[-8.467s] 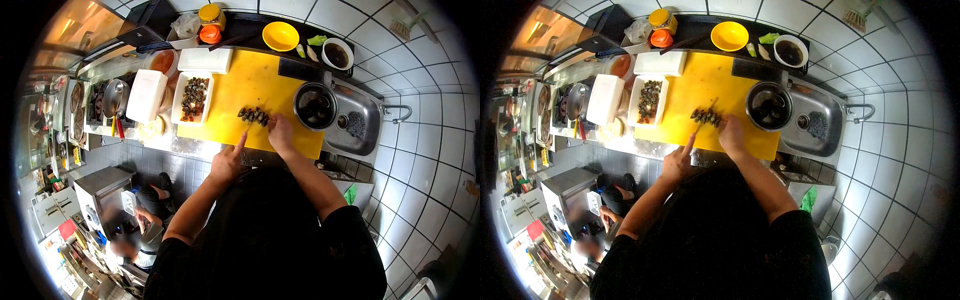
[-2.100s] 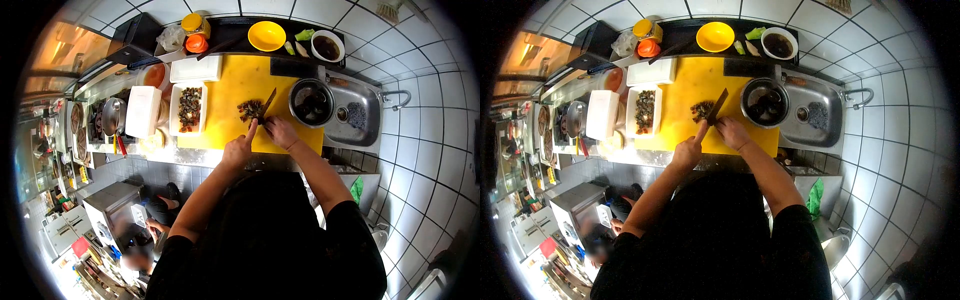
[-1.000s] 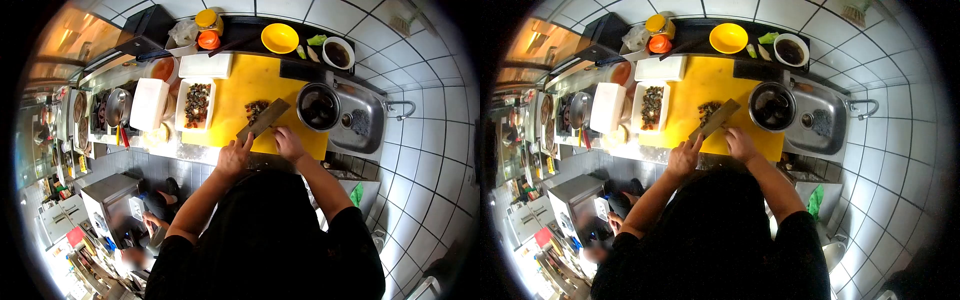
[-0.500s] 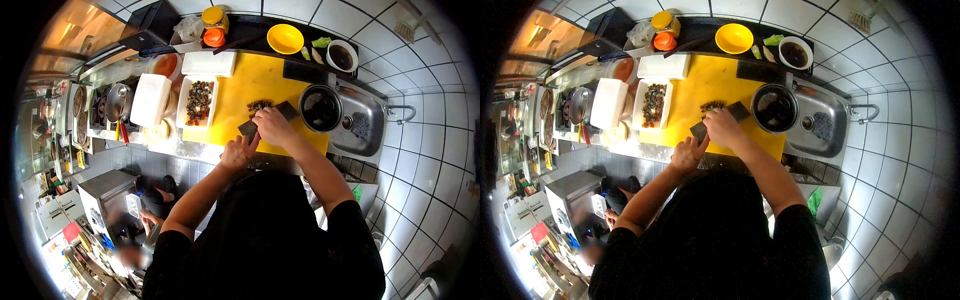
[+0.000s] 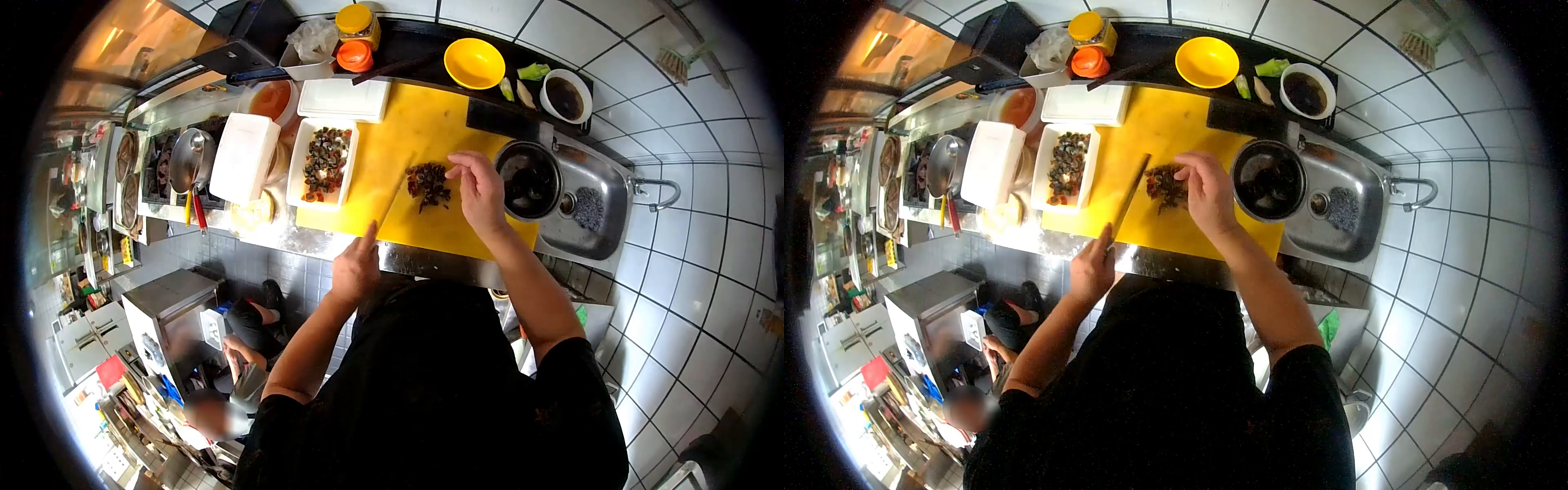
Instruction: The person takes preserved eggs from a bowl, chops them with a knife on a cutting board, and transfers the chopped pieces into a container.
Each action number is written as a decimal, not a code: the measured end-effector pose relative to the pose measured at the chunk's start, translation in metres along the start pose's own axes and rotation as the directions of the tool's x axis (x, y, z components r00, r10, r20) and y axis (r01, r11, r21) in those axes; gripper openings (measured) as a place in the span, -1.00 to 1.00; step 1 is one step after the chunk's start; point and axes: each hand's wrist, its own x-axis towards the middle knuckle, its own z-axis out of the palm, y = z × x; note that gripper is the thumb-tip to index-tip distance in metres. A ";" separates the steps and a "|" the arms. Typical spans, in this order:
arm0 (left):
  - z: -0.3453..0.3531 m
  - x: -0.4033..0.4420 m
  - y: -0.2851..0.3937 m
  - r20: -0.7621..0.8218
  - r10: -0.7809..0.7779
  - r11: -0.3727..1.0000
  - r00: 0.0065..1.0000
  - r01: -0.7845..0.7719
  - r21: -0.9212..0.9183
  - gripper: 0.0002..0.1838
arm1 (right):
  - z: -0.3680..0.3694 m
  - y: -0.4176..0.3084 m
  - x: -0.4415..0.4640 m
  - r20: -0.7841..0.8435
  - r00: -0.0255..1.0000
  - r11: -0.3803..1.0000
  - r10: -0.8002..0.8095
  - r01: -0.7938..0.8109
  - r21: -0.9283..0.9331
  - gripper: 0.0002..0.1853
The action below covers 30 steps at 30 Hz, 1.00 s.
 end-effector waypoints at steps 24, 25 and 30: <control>0.060 0.028 -0.024 0.282 -0.373 0.704 0.884 0.468 -0.534 -0.15 | 0.061 0.077 -0.053 0.203 0.972 0.771 0.115 0.041 -0.636 -0.09; 0.064 0.030 -0.021 0.253 -0.338 0.748 0.906 0.422 -0.513 -0.16 | 0.066 0.076 -0.050 0.188 0.974 0.780 0.126 0.020 -0.625 -0.08; 0.083 0.044 0.004 0.169 -0.202 0.833 0.965 0.260 -0.488 -0.18 | 0.083 0.078 -0.043 0.072 0.985 0.799 0.158 -0.084 -0.596 -0.22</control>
